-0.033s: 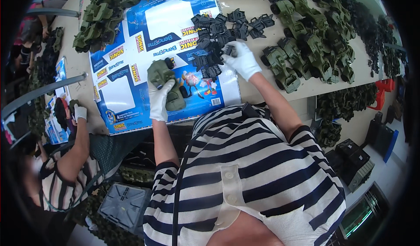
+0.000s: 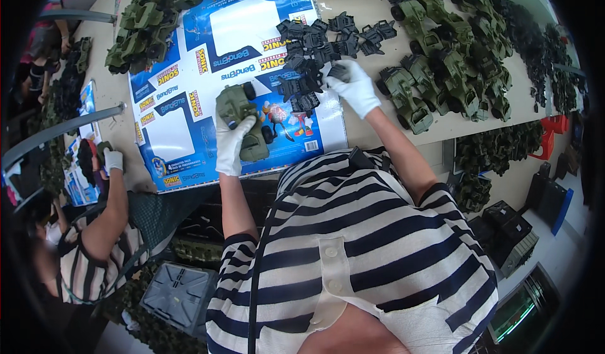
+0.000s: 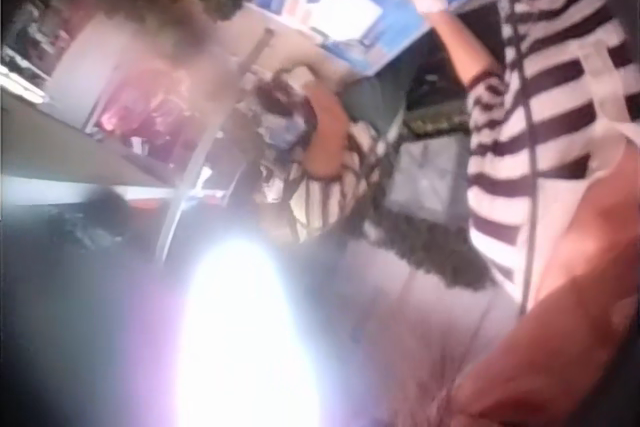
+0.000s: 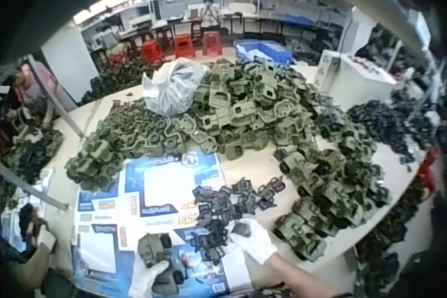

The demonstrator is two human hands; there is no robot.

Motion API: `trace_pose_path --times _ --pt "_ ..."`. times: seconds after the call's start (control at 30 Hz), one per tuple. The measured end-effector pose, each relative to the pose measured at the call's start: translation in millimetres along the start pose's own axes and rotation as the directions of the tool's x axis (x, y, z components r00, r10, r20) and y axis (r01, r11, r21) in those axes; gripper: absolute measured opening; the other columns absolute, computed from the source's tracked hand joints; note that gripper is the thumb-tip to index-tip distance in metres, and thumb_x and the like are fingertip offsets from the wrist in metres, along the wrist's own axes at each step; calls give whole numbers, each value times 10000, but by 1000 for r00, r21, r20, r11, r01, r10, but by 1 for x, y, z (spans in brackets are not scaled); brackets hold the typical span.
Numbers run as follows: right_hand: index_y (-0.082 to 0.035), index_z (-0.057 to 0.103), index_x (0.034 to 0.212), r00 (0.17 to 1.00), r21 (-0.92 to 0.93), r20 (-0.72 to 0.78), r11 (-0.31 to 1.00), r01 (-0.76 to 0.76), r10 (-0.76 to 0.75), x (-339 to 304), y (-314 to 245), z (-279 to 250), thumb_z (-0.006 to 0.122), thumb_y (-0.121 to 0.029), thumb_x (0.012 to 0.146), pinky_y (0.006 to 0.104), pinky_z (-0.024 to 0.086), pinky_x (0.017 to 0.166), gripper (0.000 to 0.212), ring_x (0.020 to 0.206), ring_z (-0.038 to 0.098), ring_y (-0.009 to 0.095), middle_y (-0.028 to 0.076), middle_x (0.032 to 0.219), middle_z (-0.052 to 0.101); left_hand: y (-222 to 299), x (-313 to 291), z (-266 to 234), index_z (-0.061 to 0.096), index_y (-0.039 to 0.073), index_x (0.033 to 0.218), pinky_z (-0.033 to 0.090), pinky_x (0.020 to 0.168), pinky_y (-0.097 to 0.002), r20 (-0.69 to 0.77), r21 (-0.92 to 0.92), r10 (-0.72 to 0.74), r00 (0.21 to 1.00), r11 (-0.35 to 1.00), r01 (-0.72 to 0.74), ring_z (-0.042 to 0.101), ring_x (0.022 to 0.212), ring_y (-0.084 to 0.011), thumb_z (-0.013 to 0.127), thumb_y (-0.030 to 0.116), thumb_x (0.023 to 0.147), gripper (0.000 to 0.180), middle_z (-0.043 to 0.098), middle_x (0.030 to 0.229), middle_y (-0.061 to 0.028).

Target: The person assembles green toy tanks by picking up tank bodies and black wheels from a table, inserting the wheels into the bodies, and placing the completed units into a large black crate. The process is repetitive and involves handling multiple identical toy components.

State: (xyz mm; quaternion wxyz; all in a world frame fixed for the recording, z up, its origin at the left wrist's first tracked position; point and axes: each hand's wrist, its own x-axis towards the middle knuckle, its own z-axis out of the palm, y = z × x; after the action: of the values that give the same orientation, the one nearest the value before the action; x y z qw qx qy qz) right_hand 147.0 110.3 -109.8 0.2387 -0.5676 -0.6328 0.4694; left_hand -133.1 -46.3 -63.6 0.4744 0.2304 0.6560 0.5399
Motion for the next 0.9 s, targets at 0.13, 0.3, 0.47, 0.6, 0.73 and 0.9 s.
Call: trace_pose_path --times 0.13,0.3,0.47,0.6,0.73,0.9 --pt "-13 589 1214 995 -194 -68 978 -83 71 -28 53 -26 813 -273 804 323 538 770 534 838 644 188 126 1044 665 7 -12 14 439 53 1437 524 904 -293 213 84 30 976 995 -49 649 1026 -142 681 -122 785 717 651 1200 -67" --pt "-76 577 1263 960 -489 -25 841 231 -278 -48 27 -40 801 -311 786 409 527 846 578 982 636 316 156 1166 628 23 -13 41 391 48 1473 503 934 -293 336 133 -107 936 989 65 617 1067 -133 765 -35 775 797 644 1206 -69" --pt "-102 542 1366 956 -614 99 739 276 -275 -35 43 -33 679 -240 901 443 510 890 504 1015 640 312 138 1222 634 42 -9 69 392 15 1468 480 951 -295 440 132 -104 892 990 50 602 1085 -144 783 10 776 795 653 1180 -84" --pt "-94 388 1516 947 497 318 858 -130 -40 -36 -18 -45 553 -269 1029 332 477 977 544 1145 584 148 43 1343 587 72 -16 86 417 1 1455 484 916 -282 552 79 -144 821 990 121 609 1033 -139 786 51 777 774 655 1176 -95" --pt "25 379 1486 861 764 469 579 -284 -198 -36 -53 -53 533 -302 1023 350 296 1162 588 1368 433 197 100 1480 483 93 -23 99 390 -9 1473 482 983 -317 649 157 -236 723 972 177 616 1100 -188 774 112 765 815 604 1276 -116" --pt "33 403 1469 843 786 480 546 -289 -245 -37 -44 -54 552 -307 1014 328 332 1136 588 1344 453 182 104 1459 495 107 -34 110 426 -14 1457 488 919 -287 619 199 -272 737 962 188 613 1031 -157 772 137 778 778 652 1178 -113"
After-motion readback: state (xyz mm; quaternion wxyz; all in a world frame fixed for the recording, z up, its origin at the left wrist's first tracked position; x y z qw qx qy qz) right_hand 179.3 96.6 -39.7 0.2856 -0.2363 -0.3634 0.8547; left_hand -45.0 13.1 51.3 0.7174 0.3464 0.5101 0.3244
